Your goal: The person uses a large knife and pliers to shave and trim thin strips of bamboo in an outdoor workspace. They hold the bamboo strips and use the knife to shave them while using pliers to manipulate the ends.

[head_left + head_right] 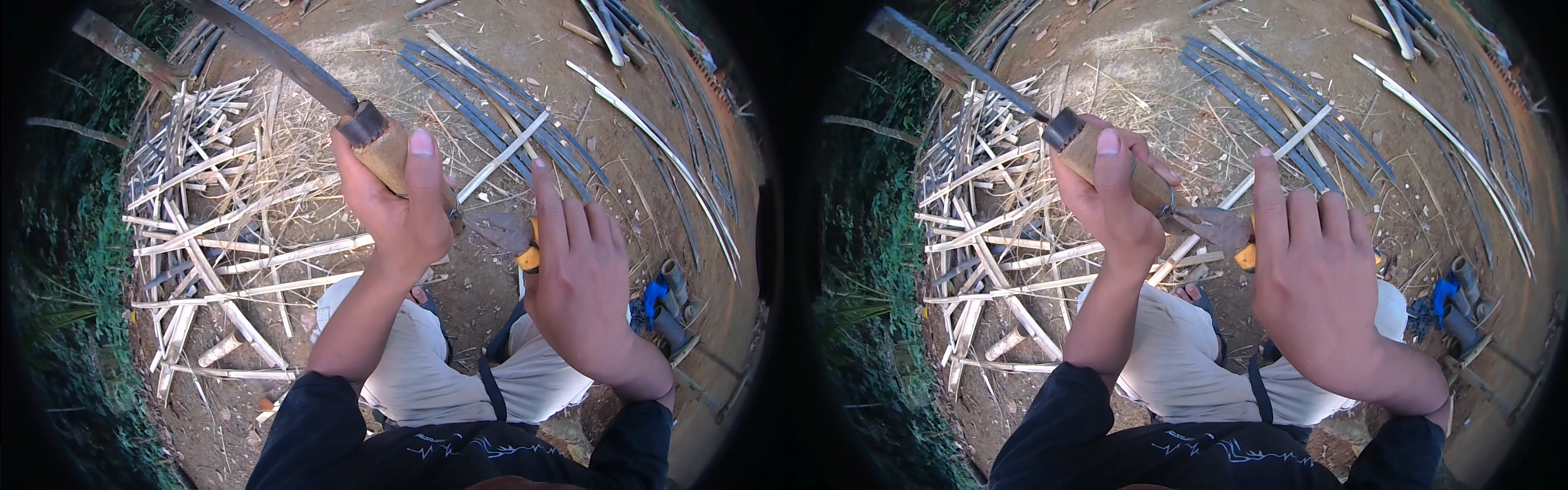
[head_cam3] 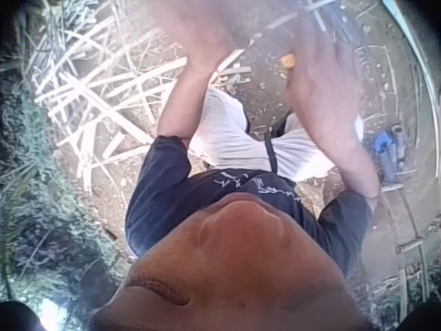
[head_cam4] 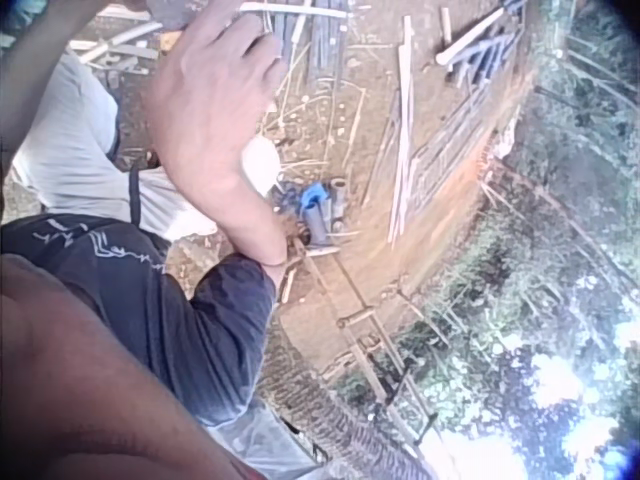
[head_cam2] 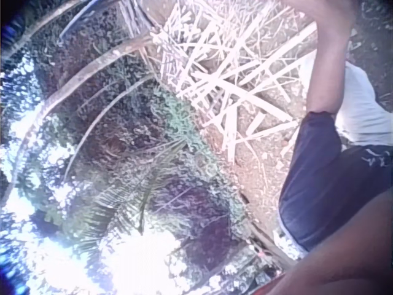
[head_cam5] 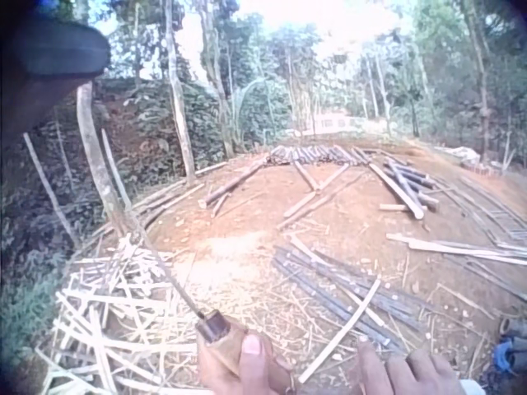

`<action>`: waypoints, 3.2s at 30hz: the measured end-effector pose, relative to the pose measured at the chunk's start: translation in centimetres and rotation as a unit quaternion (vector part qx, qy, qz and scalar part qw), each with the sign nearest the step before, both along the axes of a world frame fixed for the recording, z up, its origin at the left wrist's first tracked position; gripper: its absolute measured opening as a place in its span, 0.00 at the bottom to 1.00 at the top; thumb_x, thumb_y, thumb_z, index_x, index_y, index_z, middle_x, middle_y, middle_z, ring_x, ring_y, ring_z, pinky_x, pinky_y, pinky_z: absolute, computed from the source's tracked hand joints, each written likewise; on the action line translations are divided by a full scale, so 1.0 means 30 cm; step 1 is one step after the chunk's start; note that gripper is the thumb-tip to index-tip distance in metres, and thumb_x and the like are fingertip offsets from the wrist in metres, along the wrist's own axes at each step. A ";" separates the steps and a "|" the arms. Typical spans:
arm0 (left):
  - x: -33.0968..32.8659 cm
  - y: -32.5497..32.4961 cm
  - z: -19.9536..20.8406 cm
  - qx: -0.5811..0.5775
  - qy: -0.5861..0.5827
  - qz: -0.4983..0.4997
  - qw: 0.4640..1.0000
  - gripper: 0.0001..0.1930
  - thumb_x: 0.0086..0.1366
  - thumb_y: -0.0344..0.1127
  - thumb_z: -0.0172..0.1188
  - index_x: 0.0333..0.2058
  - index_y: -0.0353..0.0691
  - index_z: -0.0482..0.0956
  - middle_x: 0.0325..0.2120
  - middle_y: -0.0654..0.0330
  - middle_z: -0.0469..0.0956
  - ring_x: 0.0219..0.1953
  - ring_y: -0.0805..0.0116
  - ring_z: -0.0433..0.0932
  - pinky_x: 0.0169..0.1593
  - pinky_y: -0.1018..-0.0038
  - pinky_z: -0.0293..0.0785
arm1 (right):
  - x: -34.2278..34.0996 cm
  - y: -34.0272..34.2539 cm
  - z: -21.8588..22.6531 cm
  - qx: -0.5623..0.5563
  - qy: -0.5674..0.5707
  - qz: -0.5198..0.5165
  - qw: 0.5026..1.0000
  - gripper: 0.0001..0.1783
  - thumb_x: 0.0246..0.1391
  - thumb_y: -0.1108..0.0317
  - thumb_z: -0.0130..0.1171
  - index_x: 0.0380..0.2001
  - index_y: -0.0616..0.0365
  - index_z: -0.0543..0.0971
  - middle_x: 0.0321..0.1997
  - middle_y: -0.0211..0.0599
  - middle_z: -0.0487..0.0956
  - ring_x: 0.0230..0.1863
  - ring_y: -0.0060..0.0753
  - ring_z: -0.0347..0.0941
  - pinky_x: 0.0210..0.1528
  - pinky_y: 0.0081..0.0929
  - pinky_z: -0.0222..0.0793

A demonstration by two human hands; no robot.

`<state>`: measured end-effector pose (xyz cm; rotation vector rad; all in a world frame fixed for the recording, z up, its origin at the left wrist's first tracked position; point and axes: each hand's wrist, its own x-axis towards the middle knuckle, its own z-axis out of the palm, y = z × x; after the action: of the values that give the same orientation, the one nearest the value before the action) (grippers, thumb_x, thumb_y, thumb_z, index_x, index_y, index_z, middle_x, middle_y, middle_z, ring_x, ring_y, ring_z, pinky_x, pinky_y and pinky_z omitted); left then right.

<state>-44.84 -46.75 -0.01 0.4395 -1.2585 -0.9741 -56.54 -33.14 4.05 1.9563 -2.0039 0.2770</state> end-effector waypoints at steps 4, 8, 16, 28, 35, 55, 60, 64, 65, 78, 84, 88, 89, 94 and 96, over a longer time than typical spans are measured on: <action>-0.004 -0.006 -0.003 0.047 -0.003 -0.013 0.999 0.11 0.71 0.38 0.51 0.43 0.38 0.63 0.22 0.57 0.69 0.15 0.72 0.71 0.19 0.75 0.74 | -0.011 -0.010 0.006 -0.002 0.018 -0.005 1.000 0.32 0.54 0.72 0.53 0.64 0.68 0.67 0.31 0.37 0.70 0.35 0.39 0.67 0.39 0.36 0.63; 0.000 -0.024 -0.037 0.042 -0.009 -0.019 0.999 0.14 0.71 0.35 0.54 0.48 0.36 0.62 0.23 0.65 0.71 0.19 0.81 0.70 0.23 0.81 0.67 | -0.012 -0.017 -0.003 -0.007 0.019 -0.005 1.000 0.32 0.54 0.72 0.53 0.63 0.68 0.67 0.32 0.37 0.70 0.35 0.39 0.68 0.39 0.37 0.63; -0.011 -0.008 -0.023 0.062 -0.023 0.011 0.998 0.13 0.70 0.32 0.56 0.47 0.35 0.64 0.23 0.65 0.72 0.21 0.82 0.70 0.24 0.81 0.65 | 0.003 -0.033 0.030 0.037 0.032 -0.038 0.998 0.39 0.50 0.75 0.55 0.68 0.69 0.60 0.37 0.43 0.71 0.41 0.47 0.69 0.46 0.40 0.64; -0.021 -0.009 -0.014 0.020 -0.019 0.079 0.997 0.14 0.69 0.31 0.56 0.47 0.34 0.62 0.22 0.64 0.73 0.20 0.81 0.70 0.24 0.82 0.65 | 0.028 -0.094 0.074 0.030 0.140 -0.019 0.990 0.30 0.52 0.69 0.53 0.60 0.69 0.70 0.29 0.36 0.71 0.32 0.36 0.68 0.36 0.34 0.63; -0.005 -0.001 -0.011 0.024 0.048 0.045 0.998 0.15 0.69 0.32 0.55 0.47 0.36 0.59 0.24 0.62 0.71 0.20 0.78 0.70 0.24 0.80 0.69 | 0.000 -0.124 0.103 0.144 0.018 0.044 0.988 0.09 0.51 0.71 0.54 0.34 0.66 0.75 0.23 0.41 0.77 0.28 0.38 0.80 0.30 0.39 0.73; 0.055 0.013 -0.048 -0.126 0.048 -0.058 0.989 0.29 0.61 0.57 0.62 0.47 0.45 0.58 0.28 0.54 0.70 0.25 0.62 0.75 0.38 0.57 0.76 | -0.056 -0.057 -0.030 0.469 -0.761 0.087 0.440 0.12 0.64 0.60 0.60 0.35 0.57 0.75 0.19 0.24 0.64 0.19 0.18 0.57 0.23 0.23 0.54; 0.071 0.039 -0.023 -0.133 0.054 -0.100 0.985 0.31 0.62 0.60 0.61 0.47 0.46 0.57 0.29 0.52 0.71 0.27 0.60 0.78 0.39 0.55 0.77 | 0.011 -0.001 -0.107 0.425 -0.875 0.168 0.159 0.11 0.65 0.63 0.57 0.35 0.58 0.70 0.19 0.23 0.60 0.18 0.17 0.52 0.22 0.22 0.49; 0.059 0.037 -0.046 -0.192 0.072 -0.125 0.971 0.33 0.63 0.65 0.58 0.48 0.45 0.56 0.30 0.51 0.72 0.29 0.57 0.79 0.39 0.52 0.78 | 0.087 0.022 -0.230 0.382 -0.880 0.279 -0.053 0.16 0.64 0.59 0.57 0.34 0.59 0.65 0.19 0.24 0.60 0.18 0.18 0.52 0.23 0.24 0.47; 0.055 0.035 -0.043 -0.208 0.072 -0.146 0.964 0.34 0.63 0.67 0.57 0.49 0.45 0.56 0.31 0.51 0.72 0.29 0.56 0.79 0.39 0.51 0.79 | 0.110 0.025 -0.253 0.383 -0.867 0.302 -0.103 0.18 0.63 0.57 0.58 0.33 0.57 0.64 0.19 0.24 0.60 0.18 0.18 0.52 0.23 0.25 0.46; 0.058 -0.010 -0.025 -0.082 0.090 0.008 0.993 0.23 0.69 0.57 0.51 0.46 0.45 0.57 0.28 0.52 0.70 0.21 0.59 0.73 0.29 0.60 0.77 | 0.176 0.040 -0.264 0.247 -0.883 0.213 0.338 0.20 0.55 0.72 0.63 0.49 0.64 0.70 0.26 0.29 0.70 0.26 0.21 0.68 0.28 0.23 0.62; 0.038 -0.063 -0.004 -0.037 0.128 0.061 0.989 0.18 0.73 0.51 0.49 0.40 0.41 0.61 0.24 0.53 0.70 0.19 0.60 0.73 0.26 0.65 0.77 | 0.192 0.251 -0.486 0.250 -0.950 -0.130 0.133 0.29 0.56 0.83 0.53 0.61 0.61 0.60 0.49 0.48 0.76 0.48 0.44 0.78 0.46 0.38 0.77; 0.006 -0.069 0.002 -0.045 0.122 0.026 0.991 0.16 0.74 0.46 0.49 0.37 0.38 0.62 0.23 0.53 0.71 0.18 0.57 0.77 0.26 0.63 0.79 | 0.137 0.261 -0.458 0.300 -0.928 -0.190 0.112 0.34 0.57 0.86 0.46 0.65 0.59 0.51 0.57 0.59 0.73 0.54 0.55 0.77 0.51 0.49 0.78; 0.001 -0.070 -0.003 -0.052 0.129 0.032 0.990 0.16 0.73 0.46 0.49 0.37 0.38 0.62 0.23 0.53 0.71 0.18 0.57 0.78 0.26 0.63 0.79 | 0.126 0.238 -0.392 0.293 -0.928 -0.112 0.203 0.28 0.62 0.81 0.46 0.63 0.58 0.52 0.61 0.60 0.71 0.54 0.52 0.77 0.50 0.44 0.78; 0.033 -0.065 0.001 -0.097 0.134 0.077 0.983 0.15 0.73 0.43 0.47 0.37 0.36 0.61 0.22 0.53 0.71 0.18 0.57 0.78 0.26 0.63 0.79 | 0.127 0.090 -0.139 0.164 -0.821 0.053 0.544 0.19 0.70 0.62 0.47 0.57 0.64 0.64 0.46 0.44 0.79 0.40 0.31 0.78 0.41 0.28 0.75; 0.026 -0.066 -0.006 -0.091 0.138 0.086 0.983 0.14 0.72 0.42 0.48 0.37 0.35 0.61 0.22 0.53 0.70 0.18 0.57 0.77 0.26 0.63 0.79 | 0.111 0.062 -0.095 0.104 -0.767 0.094 0.627 0.23 0.70 0.54 0.48 0.54 0.65 0.69 0.39 0.38 0.80 0.34 0.25 0.76 0.38 0.24 0.72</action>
<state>-44.07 -48.72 -0.20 0.2545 -1.0296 -0.7381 -53.23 -31.29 1.19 2.1658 -2.5221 2.6129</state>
